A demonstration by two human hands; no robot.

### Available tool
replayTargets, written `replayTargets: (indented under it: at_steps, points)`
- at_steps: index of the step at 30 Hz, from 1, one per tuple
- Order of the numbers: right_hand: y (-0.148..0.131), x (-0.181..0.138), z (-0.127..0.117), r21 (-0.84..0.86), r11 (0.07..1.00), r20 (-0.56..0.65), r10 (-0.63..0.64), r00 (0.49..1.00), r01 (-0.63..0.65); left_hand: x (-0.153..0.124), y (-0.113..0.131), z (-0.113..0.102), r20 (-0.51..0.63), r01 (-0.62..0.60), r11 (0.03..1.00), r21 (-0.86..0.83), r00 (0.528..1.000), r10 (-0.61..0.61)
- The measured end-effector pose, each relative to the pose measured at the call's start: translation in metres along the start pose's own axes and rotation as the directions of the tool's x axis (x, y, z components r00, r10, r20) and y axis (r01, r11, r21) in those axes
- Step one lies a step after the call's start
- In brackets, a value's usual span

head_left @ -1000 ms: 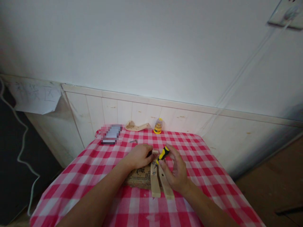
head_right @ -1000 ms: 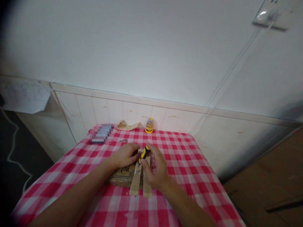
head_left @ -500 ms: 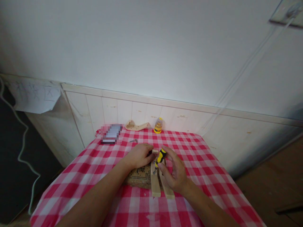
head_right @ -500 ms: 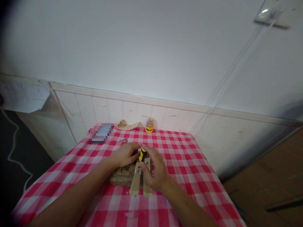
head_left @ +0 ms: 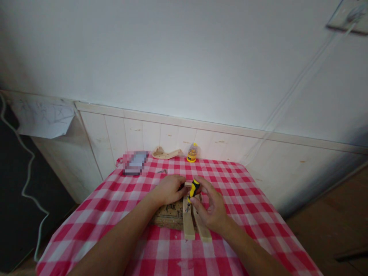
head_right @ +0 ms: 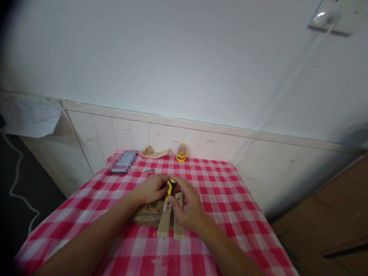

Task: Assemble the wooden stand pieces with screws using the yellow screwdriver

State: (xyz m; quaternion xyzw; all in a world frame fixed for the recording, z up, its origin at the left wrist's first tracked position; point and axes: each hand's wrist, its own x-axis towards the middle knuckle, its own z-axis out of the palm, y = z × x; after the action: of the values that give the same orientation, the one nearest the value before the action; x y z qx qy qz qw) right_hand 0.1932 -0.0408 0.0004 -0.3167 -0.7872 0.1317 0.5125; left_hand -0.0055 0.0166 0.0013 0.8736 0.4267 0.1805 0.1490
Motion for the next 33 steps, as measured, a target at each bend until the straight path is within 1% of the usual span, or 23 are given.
replayTargets:
  at_steps: [13,21,24,29,33]
  points:
    - [-0.003,0.003,0.001,0.041,0.999,-0.038,0.029,0.999,-0.028,0.0,0.0,0.0,0.004,-0.018,1.0,-0.012,1.0,0.018]
    - [-0.001,0.003,0.002,0.047,0.999,-0.054,0.012,0.998,-0.01,-0.001,0.0,0.0,-0.006,-0.021,1.0,0.017,1.0,0.021]
    - [0.001,0.002,0.003,0.053,0.998,-0.064,0.032,0.997,-0.029,-0.001,0.0,0.002,-0.02,-0.02,0.999,0.04,1.0,0.021]
    - [0.009,0.002,0.007,0.041,0.995,-0.175,0.094,0.98,-0.088,0.0,-0.001,0.004,-0.049,-0.012,0.996,0.084,0.999,0.016]
    - [0.012,0.004,0.008,0.058,0.993,-0.209,0.111,0.972,-0.101,0.0,-0.001,0.004,-0.054,-0.015,0.995,0.097,0.998,0.02]
